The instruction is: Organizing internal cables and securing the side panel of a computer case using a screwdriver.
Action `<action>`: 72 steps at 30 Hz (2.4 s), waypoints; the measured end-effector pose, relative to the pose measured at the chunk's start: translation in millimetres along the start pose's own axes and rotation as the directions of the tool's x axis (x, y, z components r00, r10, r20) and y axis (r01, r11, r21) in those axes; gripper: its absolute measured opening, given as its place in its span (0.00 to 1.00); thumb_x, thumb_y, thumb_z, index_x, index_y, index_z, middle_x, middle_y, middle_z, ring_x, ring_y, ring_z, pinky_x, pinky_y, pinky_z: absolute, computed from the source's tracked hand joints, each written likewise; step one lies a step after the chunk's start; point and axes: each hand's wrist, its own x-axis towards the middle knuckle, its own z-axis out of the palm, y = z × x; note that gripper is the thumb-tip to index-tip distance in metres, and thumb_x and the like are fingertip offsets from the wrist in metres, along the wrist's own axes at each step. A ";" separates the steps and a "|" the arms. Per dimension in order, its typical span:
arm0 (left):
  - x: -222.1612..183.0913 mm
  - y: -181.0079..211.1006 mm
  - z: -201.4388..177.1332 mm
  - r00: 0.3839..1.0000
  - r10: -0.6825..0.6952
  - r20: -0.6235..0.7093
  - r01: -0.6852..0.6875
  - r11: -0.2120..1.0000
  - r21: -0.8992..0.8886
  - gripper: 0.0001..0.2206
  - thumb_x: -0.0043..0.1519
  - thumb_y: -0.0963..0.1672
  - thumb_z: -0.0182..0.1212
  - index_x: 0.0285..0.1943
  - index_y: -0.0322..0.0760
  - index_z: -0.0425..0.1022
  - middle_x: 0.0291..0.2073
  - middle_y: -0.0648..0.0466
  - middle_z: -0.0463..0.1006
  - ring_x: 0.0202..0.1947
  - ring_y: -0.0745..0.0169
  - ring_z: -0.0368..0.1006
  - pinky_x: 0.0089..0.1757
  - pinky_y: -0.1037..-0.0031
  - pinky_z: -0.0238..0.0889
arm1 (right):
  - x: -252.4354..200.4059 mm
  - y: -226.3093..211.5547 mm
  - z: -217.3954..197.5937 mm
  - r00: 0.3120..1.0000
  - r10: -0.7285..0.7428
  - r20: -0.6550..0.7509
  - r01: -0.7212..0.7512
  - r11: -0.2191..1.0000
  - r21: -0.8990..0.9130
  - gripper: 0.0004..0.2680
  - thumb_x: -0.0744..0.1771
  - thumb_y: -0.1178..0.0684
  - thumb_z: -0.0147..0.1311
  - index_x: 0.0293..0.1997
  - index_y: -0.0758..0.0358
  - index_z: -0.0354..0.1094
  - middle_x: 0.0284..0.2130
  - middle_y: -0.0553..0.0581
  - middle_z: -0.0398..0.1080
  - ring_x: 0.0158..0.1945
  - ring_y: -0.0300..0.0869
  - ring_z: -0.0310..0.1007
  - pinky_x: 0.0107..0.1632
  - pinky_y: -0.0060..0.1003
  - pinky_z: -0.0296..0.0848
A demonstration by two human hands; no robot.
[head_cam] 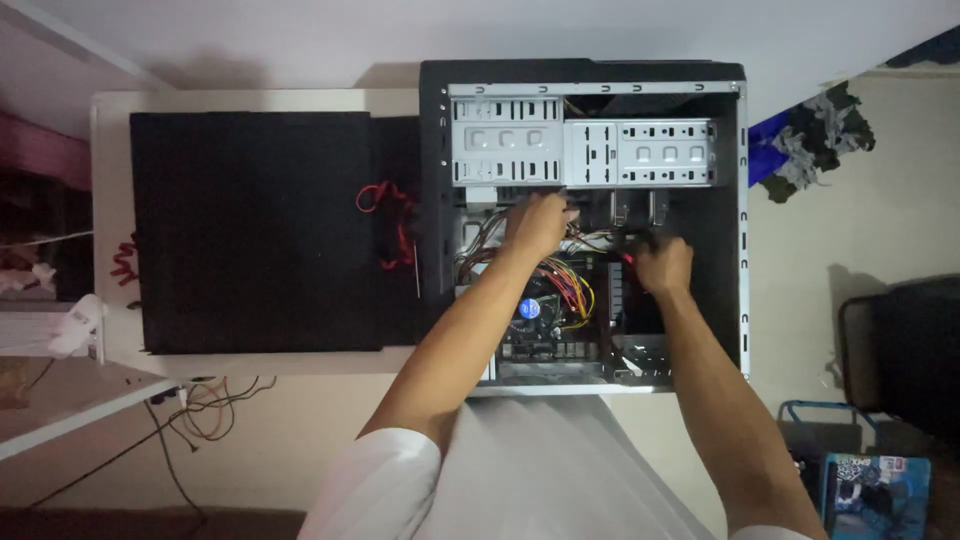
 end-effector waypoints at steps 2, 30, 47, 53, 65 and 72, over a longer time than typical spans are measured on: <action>-5.1 7.2 -7.2 1.000 0.026 0.009 -0.026 1.000 -0.002 0.15 0.65 0.50 0.56 0.46 0.38 0.83 0.40 0.42 0.85 0.47 0.43 0.82 0.47 0.54 0.74 | 0.0 -3.4 -5.7 1.000 0.000 0.011 0.000 1.000 -0.014 0.10 0.66 0.51 0.53 0.42 0.64 0.79 0.37 0.63 0.79 0.47 0.60 0.78 0.45 0.60 0.74; -9.8 8.0 -12.5 0.952 0.280 0.124 -0.275 0.960 -0.054 0.09 0.58 0.47 0.63 0.39 0.40 0.81 0.34 0.44 0.85 0.44 0.37 0.81 0.47 0.49 0.73 | -50.6 -48.1 -81.1 0.766 -0.471 -0.437 0.435 0.881 -0.186 0.09 0.72 0.50 0.57 0.37 0.63 0.77 0.26 0.60 0.72 0.34 0.54 0.76 0.40 0.45 0.74; -8.2 14.6 1.1 0.922 0.354 0.155 -0.362 0.932 0.021 0.07 0.57 0.47 0.65 0.40 0.46 0.82 0.38 0.51 0.85 0.46 0.42 0.80 0.47 0.54 0.73 | -80.2 -111.3 -76.2 0.799 -0.590 -0.117 0.598 0.761 0.253 0.06 0.65 0.52 0.67 0.39 0.62 0.79 0.29 0.62 0.78 0.36 0.56 0.79 0.40 0.46 0.75; -29.1 22.3 -29.5 0.929 0.329 0.168 -0.309 0.942 -0.131 0.19 0.49 0.55 0.74 0.41 0.44 0.82 0.34 0.53 0.85 0.43 0.44 0.81 0.47 0.55 0.73 | -68.1 -93.9 -69.9 0.852 -0.522 -0.049 0.491 0.761 0.424 0.05 0.64 0.59 0.66 0.41 0.61 0.80 0.32 0.63 0.79 0.42 0.56 0.80 0.45 0.45 0.74; -11.2 11.1 -2.6 0.908 0.414 -0.057 -0.416 0.883 -0.214 0.16 0.57 0.53 0.69 0.52 0.53 0.79 0.39 0.57 0.82 0.46 0.50 0.79 0.48 0.60 0.72 | -71.0 -92.7 -73.9 0.828 -0.560 -0.041 0.529 0.754 0.388 0.06 0.65 0.58 0.66 0.44 0.62 0.79 0.33 0.63 0.79 0.42 0.57 0.80 0.44 0.45 0.74; -5.5 3.2 -1.9 0.932 0.333 0.142 -0.328 0.943 -0.053 0.22 0.58 0.52 0.69 0.56 0.39 0.79 0.42 0.51 0.82 0.50 0.48 0.79 0.50 0.56 0.73 | -66.9 -79.9 -80.6 0.838 -0.544 -0.042 0.530 0.792 0.304 0.04 0.66 0.59 0.61 0.38 0.70 0.76 0.31 0.71 0.77 0.40 0.67 0.77 0.42 0.53 0.72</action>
